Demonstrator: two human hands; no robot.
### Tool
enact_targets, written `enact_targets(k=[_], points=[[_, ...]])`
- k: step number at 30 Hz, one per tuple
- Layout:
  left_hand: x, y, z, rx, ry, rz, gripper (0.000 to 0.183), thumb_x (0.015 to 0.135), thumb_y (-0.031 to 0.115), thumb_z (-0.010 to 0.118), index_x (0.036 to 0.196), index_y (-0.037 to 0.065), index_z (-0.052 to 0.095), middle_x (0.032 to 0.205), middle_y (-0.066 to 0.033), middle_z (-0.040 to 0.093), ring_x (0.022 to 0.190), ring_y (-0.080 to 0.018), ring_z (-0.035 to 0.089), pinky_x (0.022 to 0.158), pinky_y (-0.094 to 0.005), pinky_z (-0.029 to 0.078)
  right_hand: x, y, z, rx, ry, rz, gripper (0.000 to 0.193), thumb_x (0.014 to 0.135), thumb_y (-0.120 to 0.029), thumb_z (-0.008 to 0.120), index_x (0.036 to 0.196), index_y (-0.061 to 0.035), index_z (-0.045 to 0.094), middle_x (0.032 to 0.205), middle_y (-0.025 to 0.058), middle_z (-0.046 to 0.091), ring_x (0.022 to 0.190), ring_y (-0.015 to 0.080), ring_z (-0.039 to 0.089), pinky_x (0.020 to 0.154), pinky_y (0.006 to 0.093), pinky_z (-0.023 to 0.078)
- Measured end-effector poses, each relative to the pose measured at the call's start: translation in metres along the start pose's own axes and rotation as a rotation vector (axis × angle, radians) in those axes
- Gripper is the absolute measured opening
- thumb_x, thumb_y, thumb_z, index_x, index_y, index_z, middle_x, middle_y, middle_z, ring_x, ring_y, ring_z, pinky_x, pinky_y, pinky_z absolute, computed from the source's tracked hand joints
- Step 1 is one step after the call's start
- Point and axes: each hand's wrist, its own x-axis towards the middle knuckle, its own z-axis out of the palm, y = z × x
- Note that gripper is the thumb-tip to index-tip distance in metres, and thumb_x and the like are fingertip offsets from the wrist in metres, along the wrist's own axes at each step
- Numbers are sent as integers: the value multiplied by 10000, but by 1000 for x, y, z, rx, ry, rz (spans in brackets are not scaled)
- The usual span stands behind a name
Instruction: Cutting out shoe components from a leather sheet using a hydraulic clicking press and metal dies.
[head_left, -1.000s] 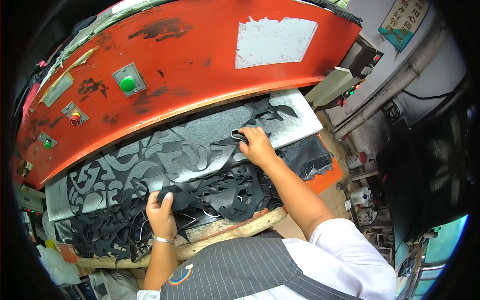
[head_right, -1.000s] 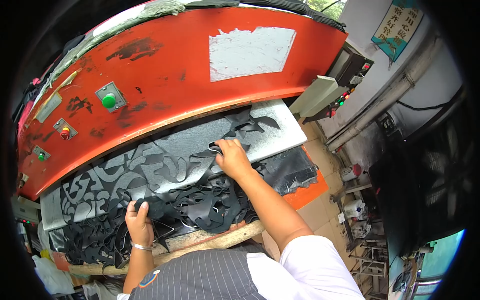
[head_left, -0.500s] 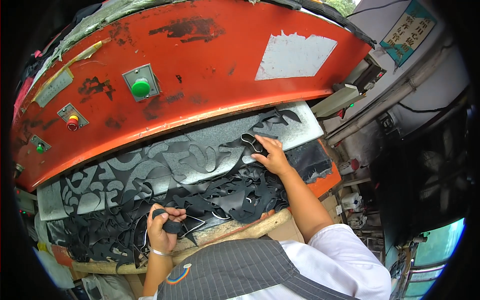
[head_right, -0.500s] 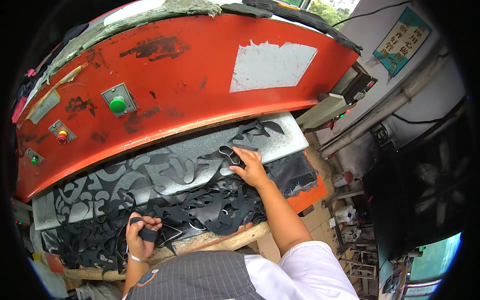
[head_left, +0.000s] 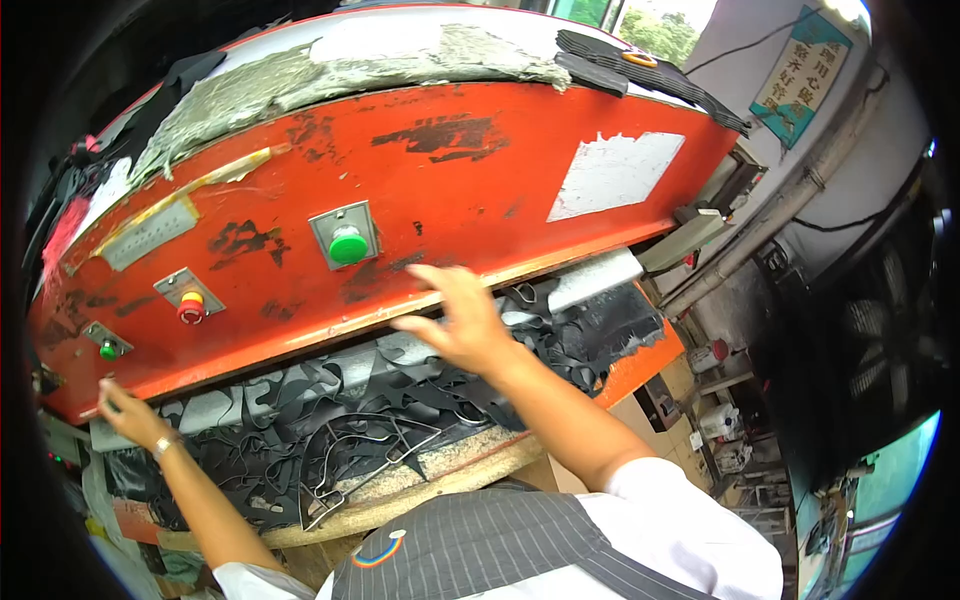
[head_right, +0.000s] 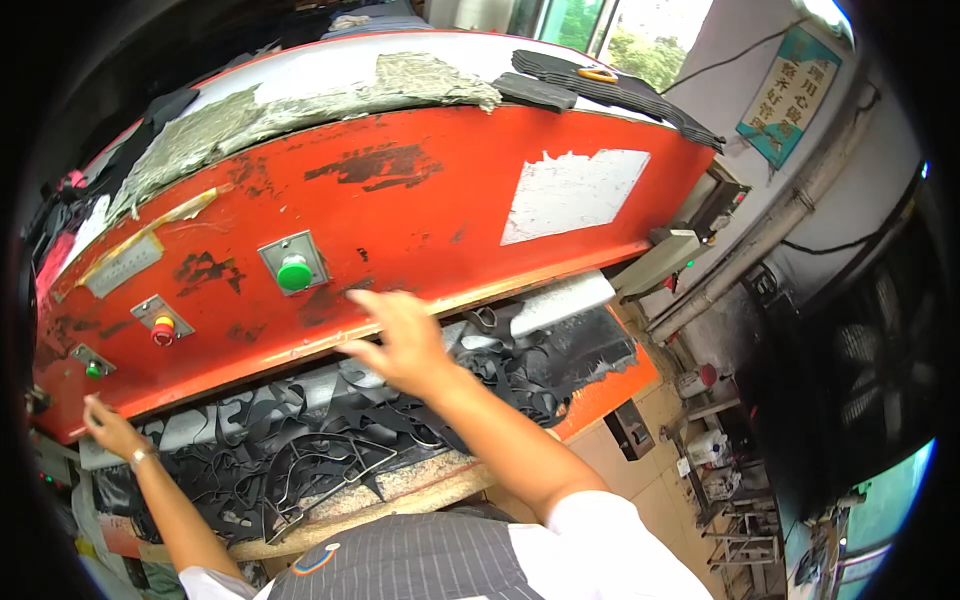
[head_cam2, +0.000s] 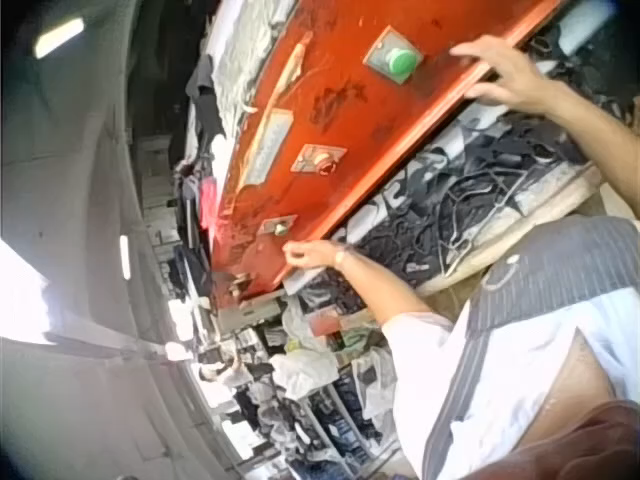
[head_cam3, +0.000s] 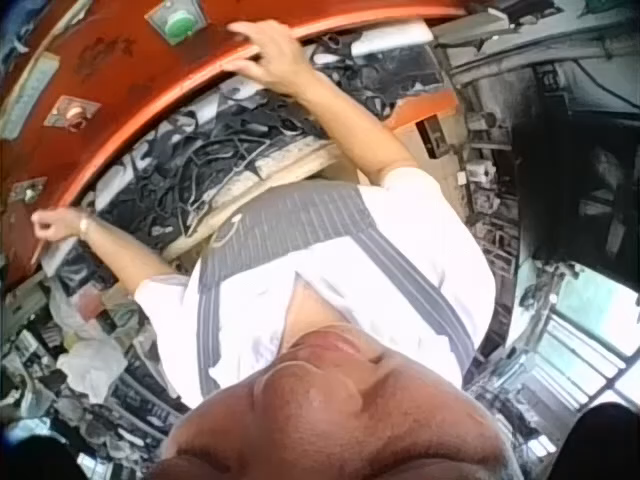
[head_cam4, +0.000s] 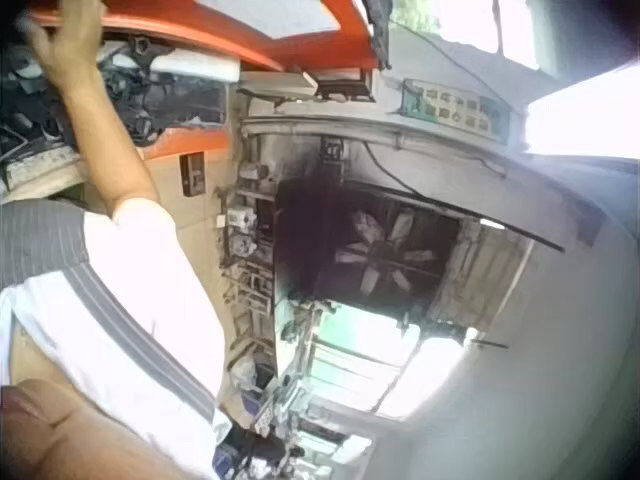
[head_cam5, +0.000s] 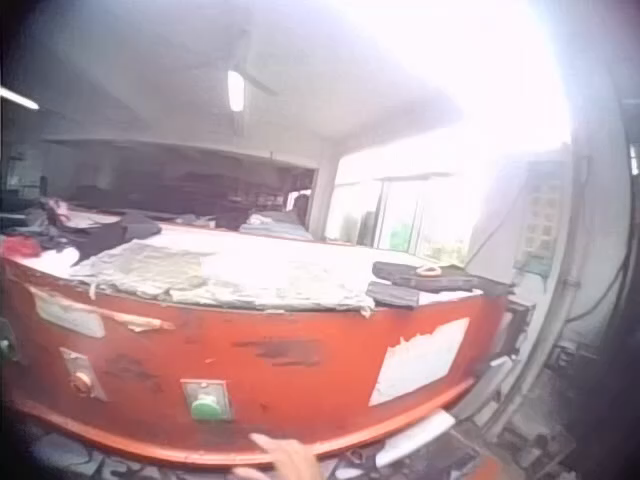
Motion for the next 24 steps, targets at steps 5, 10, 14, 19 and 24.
enact_targets(k=[5,10,14,19,24], points=[[83,-32,-14,206,-321,308,463,994,442,493,1043,-9,584,906,-78,587,804,-169,504,762,-308,423,54,-51,40,88,204,-20,343,810,-232,747,947,-52,490,690,86,591,621,264,592,587,366,464],[-62,2,-44,123,-779,102,350,1007,336,490,890,8,532,789,-36,459,738,-169,419,727,-312,401,-30,-45,6,177,-132,225,369,831,-294,711,1010,-80,470,692,103,591,682,345,619,588,451,470],[-228,75,-91,63,-1382,115,234,905,265,637,822,52,588,767,-107,593,715,-255,594,678,-366,474,-110,-47,-36,55,-685,362,327,826,-365,687,879,-61,578,817,157,648,782,381,635,668,478,488],[-335,95,-84,-134,-1717,430,171,860,204,666,912,52,609,882,-135,669,830,-332,652,722,-411,519,-204,-41,-63,-179,-737,208,443,661,-322,799,952,-53,600,983,106,601,1010,313,567,856,422,452],[-351,108,-76,217,-1728,481,199,877,299,633,847,104,618,761,-143,678,725,-356,661,628,-455,517,-210,-43,-49,-345,-582,232,463,543,-200,822,929,-56,612,932,84,579,955,265,545,803,365,420]])
